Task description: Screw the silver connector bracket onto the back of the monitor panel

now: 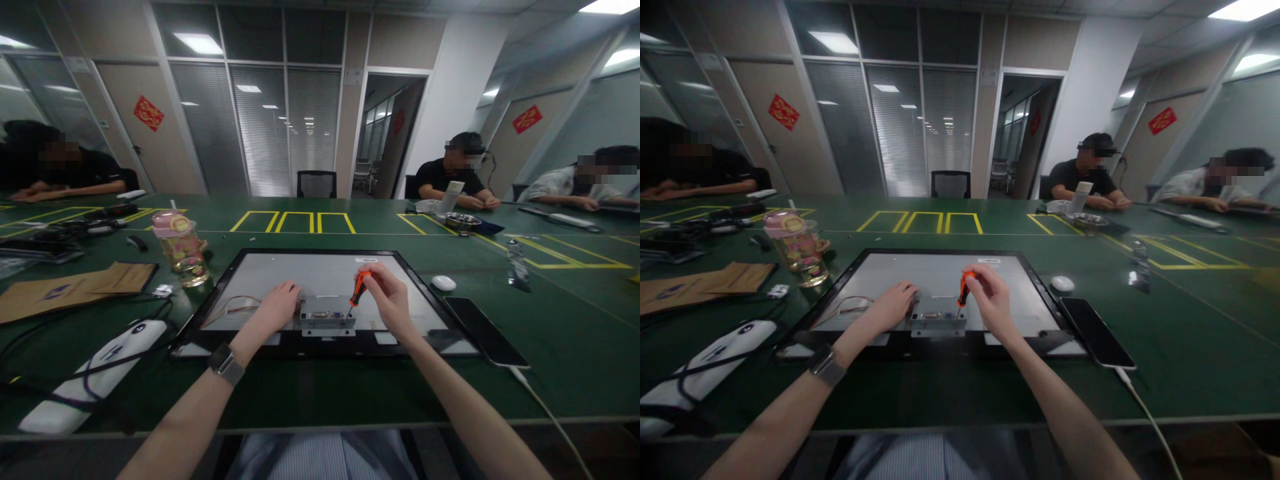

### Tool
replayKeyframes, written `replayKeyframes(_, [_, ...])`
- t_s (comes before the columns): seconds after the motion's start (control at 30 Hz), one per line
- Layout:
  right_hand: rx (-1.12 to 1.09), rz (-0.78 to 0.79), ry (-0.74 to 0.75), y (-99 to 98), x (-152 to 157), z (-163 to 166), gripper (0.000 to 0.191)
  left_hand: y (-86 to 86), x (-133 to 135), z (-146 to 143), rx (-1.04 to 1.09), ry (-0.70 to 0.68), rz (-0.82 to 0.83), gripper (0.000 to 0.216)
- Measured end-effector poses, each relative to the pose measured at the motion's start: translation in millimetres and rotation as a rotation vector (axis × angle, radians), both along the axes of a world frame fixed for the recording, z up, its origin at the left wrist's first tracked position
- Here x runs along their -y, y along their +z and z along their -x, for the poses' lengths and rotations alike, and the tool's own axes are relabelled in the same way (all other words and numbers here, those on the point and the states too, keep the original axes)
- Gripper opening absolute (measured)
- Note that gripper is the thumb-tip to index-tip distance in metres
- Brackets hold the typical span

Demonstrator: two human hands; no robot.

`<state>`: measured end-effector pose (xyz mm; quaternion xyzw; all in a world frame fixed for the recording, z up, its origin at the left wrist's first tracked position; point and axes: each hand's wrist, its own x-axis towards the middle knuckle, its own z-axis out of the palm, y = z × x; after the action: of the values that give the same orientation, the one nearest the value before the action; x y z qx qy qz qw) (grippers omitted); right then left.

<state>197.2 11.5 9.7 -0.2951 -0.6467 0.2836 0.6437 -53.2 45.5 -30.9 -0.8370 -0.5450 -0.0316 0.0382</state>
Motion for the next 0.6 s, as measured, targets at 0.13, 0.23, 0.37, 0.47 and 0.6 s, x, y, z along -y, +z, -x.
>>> replayKeyframes(0.13, [-0.084,0.074,0.182,1.1,-2.5,0.2,0.02,-0.2,-0.3,-0.2,0.002,0.007,0.003,0.035])
replayKeyframes(0.23, [-0.152,0.091,0.195,1.6,-5.2,0.7,0.02,1.0,0.4,-0.9,0.006,0.008,0.003,0.035])
replayKeyframes(0.37, [-0.186,0.163,0.183,1.8,-7.6,-1.2,0.019,3.5,1.5,-2.1,0.005,0.016,0.023,0.035])
replayKeyframes(0.47, [-0.19,0.197,0.216,1.6,-8.8,-2.4,0.024,5.2,2.4,-2.9,0.012,0.021,0.029,0.035])
replayKeyframes(0.6, [-0.134,0.122,0.172,0.9,-9.1,-1.6,0.022,5.8,2.8,-3.2,0.016,0.015,0.024,0.035])
